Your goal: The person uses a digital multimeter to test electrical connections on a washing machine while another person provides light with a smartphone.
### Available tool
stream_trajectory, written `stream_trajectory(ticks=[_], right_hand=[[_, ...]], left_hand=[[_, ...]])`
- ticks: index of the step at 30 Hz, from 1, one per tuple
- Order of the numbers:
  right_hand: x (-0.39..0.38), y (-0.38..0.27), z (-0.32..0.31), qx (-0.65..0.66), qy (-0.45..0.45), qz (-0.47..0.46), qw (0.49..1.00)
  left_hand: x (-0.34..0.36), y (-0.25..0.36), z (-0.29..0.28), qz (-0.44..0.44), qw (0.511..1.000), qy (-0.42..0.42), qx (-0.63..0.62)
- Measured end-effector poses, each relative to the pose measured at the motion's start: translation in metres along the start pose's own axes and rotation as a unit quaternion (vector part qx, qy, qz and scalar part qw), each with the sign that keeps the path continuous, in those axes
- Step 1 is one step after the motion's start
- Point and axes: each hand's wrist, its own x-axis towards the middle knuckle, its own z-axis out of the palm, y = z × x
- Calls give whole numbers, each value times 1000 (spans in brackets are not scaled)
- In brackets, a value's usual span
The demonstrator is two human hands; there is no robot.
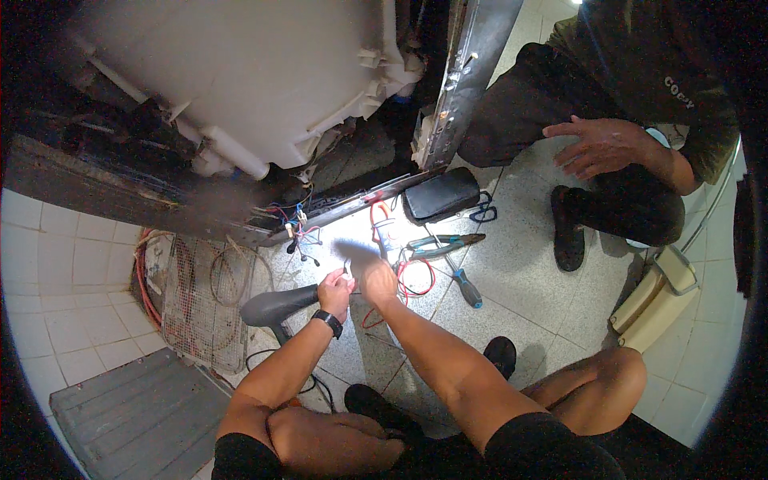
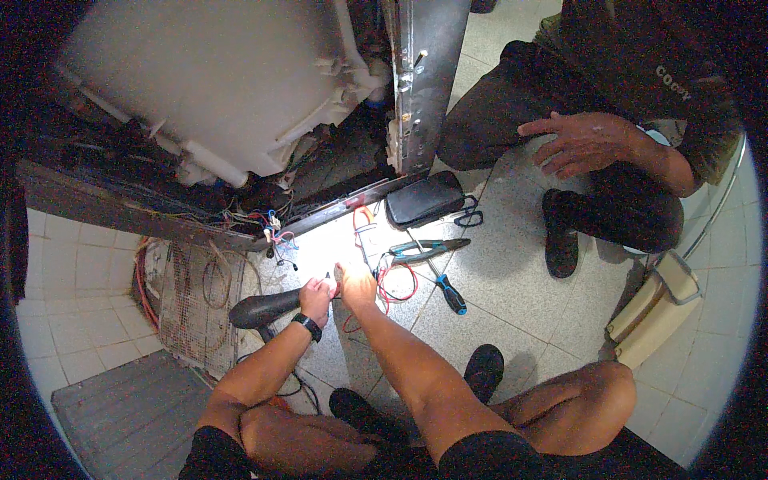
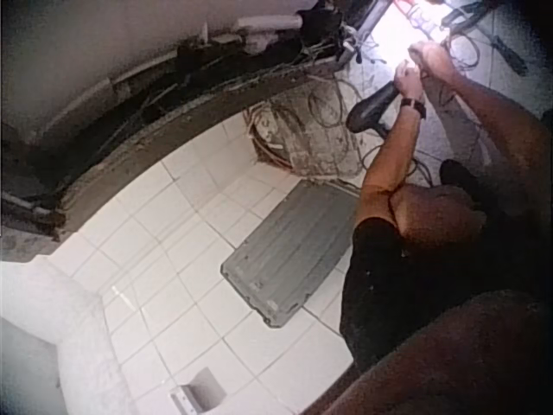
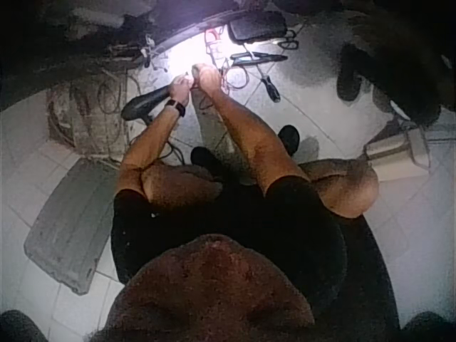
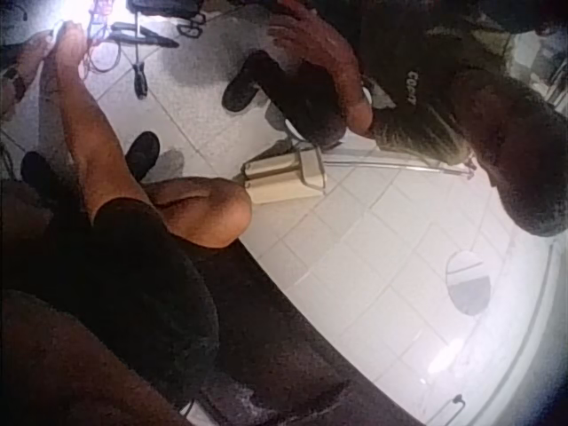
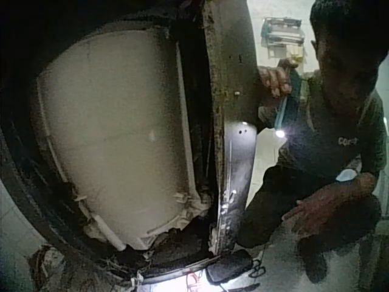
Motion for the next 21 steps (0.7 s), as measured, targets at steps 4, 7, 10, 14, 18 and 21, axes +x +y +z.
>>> stream_trajectory(ticks=[4,7,10,14,18,21], right_hand=[[1,2,-2,1,5,3,1000],[3,-1,-2,-2,-26,39,999],[1,0,-3,-26,-26,13,999],[-2,-4,-5,-6,-9,12,1000],[1,0,-8,-36,-29,16,999],[-2,-4,-10,-24,-13,25,999]], left_hand=[[-2,2,5,-5,1000,-9,1],[-1,0,4,-6,1000,1,-13],[2,-2,3,-5,1000,1,-15],[0,0,1,-7,1000,4,-19],[-5,7,9,-1,1000,9,5],[-9,10,10,-9,999,16,-32]])
